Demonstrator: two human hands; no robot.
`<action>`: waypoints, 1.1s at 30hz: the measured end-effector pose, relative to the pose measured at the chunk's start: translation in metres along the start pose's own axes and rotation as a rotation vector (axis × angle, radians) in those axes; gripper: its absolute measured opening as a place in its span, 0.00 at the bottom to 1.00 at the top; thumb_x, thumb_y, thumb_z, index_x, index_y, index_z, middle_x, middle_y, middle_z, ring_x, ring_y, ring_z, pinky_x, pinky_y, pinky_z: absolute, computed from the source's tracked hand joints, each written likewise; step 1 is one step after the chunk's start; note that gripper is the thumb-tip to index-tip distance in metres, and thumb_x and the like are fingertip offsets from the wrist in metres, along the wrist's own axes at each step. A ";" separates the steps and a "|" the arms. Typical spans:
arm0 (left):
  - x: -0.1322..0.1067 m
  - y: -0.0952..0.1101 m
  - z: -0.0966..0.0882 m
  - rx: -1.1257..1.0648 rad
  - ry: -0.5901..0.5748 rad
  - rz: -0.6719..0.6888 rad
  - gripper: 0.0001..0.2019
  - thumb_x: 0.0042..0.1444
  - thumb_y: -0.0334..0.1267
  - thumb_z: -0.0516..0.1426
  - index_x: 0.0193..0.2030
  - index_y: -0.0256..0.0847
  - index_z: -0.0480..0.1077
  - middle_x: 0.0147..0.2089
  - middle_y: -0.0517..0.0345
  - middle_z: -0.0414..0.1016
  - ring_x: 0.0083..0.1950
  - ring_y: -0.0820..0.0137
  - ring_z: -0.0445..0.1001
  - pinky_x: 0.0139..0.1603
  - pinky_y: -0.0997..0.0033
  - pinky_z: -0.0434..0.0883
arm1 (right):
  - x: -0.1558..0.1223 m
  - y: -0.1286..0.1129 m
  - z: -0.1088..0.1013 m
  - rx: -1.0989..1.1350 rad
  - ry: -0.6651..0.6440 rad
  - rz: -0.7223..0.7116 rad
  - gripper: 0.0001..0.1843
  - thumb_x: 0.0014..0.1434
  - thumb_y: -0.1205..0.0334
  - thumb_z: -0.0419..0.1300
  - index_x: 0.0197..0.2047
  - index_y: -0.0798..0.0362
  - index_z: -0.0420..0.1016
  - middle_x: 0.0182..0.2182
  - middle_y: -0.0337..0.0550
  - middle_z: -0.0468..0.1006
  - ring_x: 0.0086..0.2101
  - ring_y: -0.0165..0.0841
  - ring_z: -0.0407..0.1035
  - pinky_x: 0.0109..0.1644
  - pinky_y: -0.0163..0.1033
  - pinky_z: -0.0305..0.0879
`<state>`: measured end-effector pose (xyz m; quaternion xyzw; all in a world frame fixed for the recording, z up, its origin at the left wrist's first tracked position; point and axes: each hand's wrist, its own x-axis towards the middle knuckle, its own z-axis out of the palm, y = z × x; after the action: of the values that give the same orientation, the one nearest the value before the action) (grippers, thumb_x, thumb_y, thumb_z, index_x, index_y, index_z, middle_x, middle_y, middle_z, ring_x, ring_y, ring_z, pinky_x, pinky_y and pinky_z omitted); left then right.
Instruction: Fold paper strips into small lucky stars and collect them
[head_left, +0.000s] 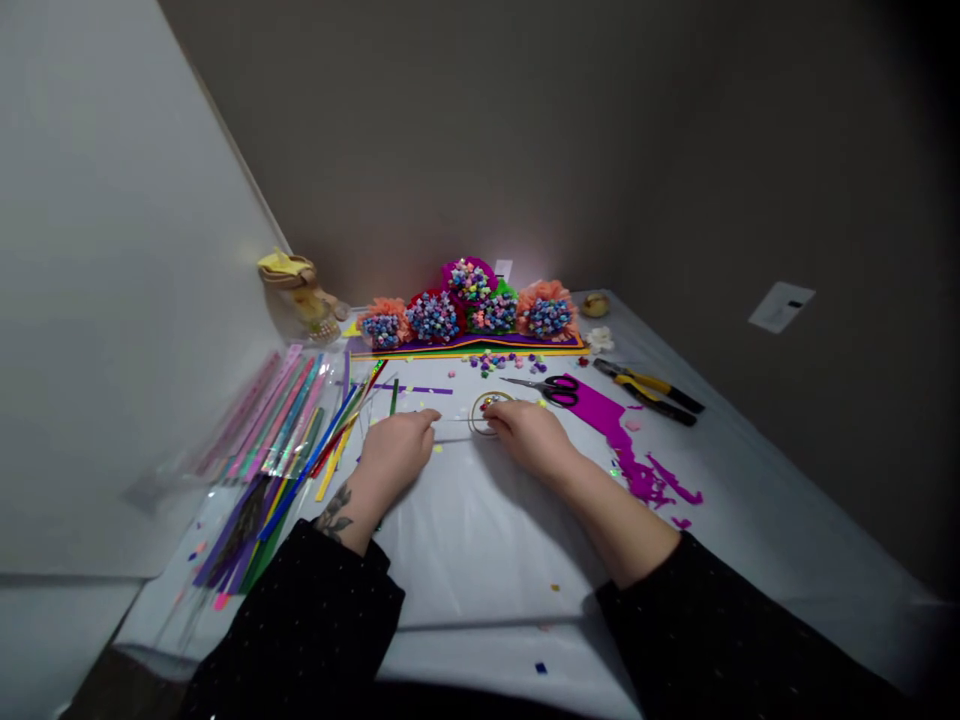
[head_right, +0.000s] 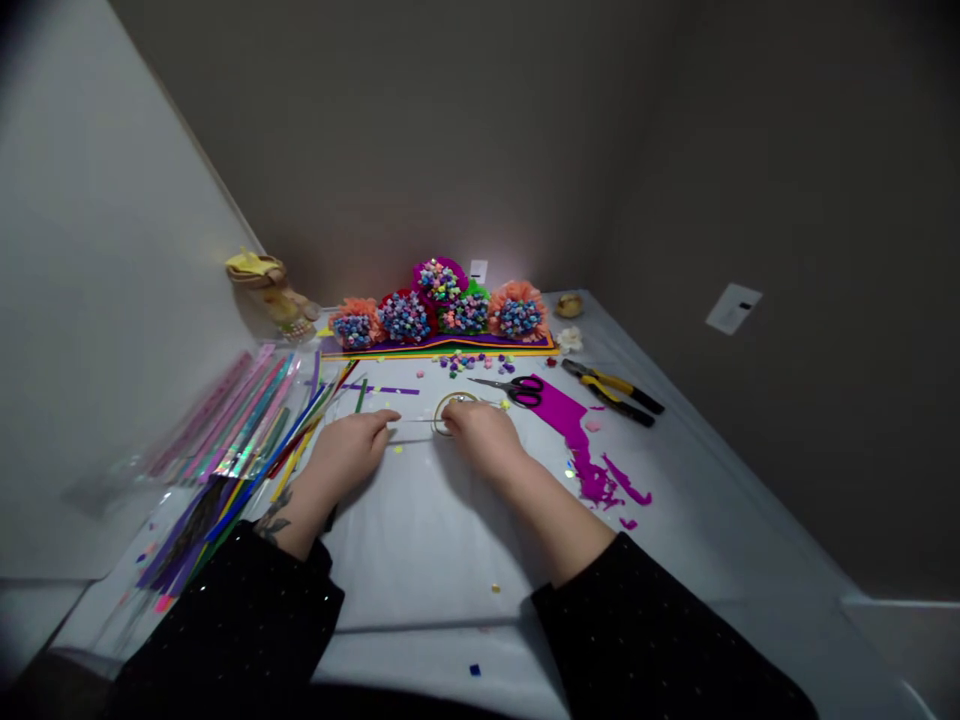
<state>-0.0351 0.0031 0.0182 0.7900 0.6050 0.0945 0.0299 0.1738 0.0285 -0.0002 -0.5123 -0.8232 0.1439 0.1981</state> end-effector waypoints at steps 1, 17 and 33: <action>0.000 0.000 0.000 0.006 0.023 0.028 0.17 0.56 0.31 0.50 0.49 0.39 0.74 0.44 0.45 0.78 0.45 0.56 0.74 0.46 0.58 0.68 | 0.001 0.001 0.002 -0.011 0.024 0.015 0.10 0.58 0.70 0.56 0.39 0.49 0.77 0.36 0.45 0.79 0.36 0.38 0.72 0.37 0.35 0.62; -0.002 0.009 0.007 -0.099 0.118 0.252 0.10 0.58 0.37 0.53 0.38 0.41 0.76 0.35 0.51 0.79 0.38 0.62 0.73 0.43 0.63 0.65 | -0.002 -0.005 0.014 0.336 0.191 -0.052 0.14 0.56 0.75 0.50 0.41 0.53 0.72 0.37 0.44 0.77 0.38 0.36 0.70 0.42 0.39 0.63; -0.002 0.008 0.009 -0.125 0.154 0.237 0.11 0.59 0.36 0.52 0.35 0.41 0.76 0.33 0.52 0.78 0.37 0.64 0.72 0.42 0.64 0.65 | 0.002 -0.003 0.005 -0.201 0.151 -0.152 0.07 0.58 0.68 0.58 0.31 0.53 0.77 0.35 0.50 0.74 0.40 0.43 0.61 0.42 0.45 0.58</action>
<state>-0.0264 -0.0001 0.0102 0.8429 0.5009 0.1952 0.0210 0.1678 0.0284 -0.0031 -0.4750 -0.8527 0.0062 0.2174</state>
